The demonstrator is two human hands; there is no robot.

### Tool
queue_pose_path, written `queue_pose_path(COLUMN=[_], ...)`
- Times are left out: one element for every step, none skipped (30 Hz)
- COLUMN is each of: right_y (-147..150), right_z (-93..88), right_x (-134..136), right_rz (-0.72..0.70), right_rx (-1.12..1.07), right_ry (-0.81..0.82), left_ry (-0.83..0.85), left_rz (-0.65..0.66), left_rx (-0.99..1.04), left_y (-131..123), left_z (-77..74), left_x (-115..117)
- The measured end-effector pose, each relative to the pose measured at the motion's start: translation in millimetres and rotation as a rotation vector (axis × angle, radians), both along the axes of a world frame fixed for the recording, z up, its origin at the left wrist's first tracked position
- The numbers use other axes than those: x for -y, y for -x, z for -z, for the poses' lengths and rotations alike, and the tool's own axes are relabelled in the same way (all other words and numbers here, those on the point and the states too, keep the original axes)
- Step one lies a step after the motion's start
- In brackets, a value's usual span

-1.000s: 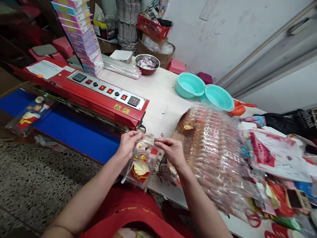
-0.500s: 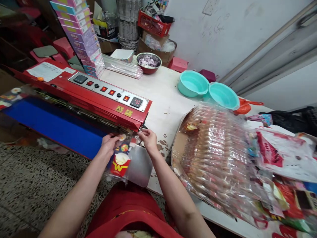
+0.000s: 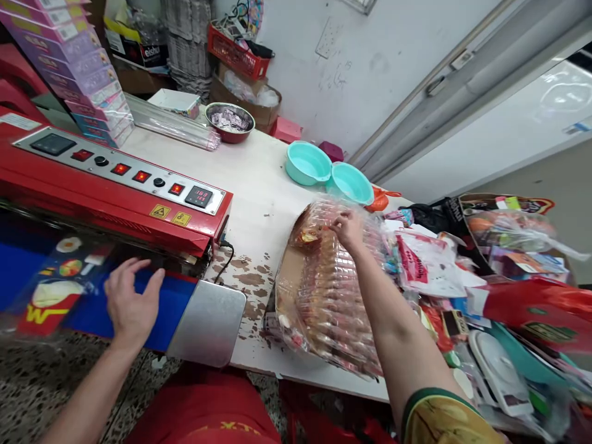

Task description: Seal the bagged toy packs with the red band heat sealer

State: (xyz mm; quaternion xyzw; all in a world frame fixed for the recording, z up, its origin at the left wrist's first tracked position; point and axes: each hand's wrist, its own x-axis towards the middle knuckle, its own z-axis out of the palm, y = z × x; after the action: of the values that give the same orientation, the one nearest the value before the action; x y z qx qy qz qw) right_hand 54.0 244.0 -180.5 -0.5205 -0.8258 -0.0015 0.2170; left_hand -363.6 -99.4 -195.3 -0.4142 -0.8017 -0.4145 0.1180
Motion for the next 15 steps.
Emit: queue_pose_path(right_y=[3, 8, 14, 20, 27, 35, 43, 52, 60, 69, 78, 87, 97, 105, 114], right_z=[-8.8, -21.3, -37.0, -55.0, -74.0, -92.7, -109.7, -123.9, -134.3, -140.4, -142.3, -140.2, -134.8, -126.8, -116.9], right_x=[5, 13, 24, 38, 55, 72, 90, 107, 123, 138, 150, 160, 168, 175, 180], right_rz=[-0.082, -0.170, -0.267, -0.361, -0.415, -0.428, -0.432, -0.442, -0.451, -0.456, -0.456, -0.452, -0.442, -0.427, -0.408], right_rx=[-0.056, -0.132, -0.214, -0.285, -0.344, -0.397, -0.450, -0.502, -0.555, -0.607, -0.654, -0.698, -0.741, -0.784, -0.828], right_ry=[-0.004, -0.003, 0.000, 0.015, 0.024, 0.021, 0.018, 0.032, 0.057, 0.094, 0.150, 0.226, 0.317, 0.417, 0.516], left_ry=[0.013, 0.025, 0.032, 0.035, 0.035, 0.032, 0.023, 0.000, -0.029, -0.061, -0.092, -0.113, -0.111, -0.087, -0.053], left_rz=[0.032, 0.071, 0.126, 0.190, 0.255, 0.318, 0.383, 0.447, 0.516, 0.590, 0.663, 0.723, 0.763, 0.776, 0.761], left_rx=[0.022, 0.056, 0.104, 0.166, 0.238, 0.322, 0.416, 0.517, 0.620, 0.728, 0.840, 0.957, 1.075, 1.189, 1.290], left_y=[-14, -28, -40, -53, -64, -75, -85, -94, -101, -107, -110, -112, -113, -111, -108], left_z=[-1.4, -4.3, -8.9, -15.5, -24.1, -34.4, -46.1, -58.5, -71.1, -82.9, -93.5, -102.0, -108.1, -111.4, -112.0], left_x=[-1, -3, -6, -9, -14, -20, -27, -35, -44, -53, -63, -71, -78, -84, -87])
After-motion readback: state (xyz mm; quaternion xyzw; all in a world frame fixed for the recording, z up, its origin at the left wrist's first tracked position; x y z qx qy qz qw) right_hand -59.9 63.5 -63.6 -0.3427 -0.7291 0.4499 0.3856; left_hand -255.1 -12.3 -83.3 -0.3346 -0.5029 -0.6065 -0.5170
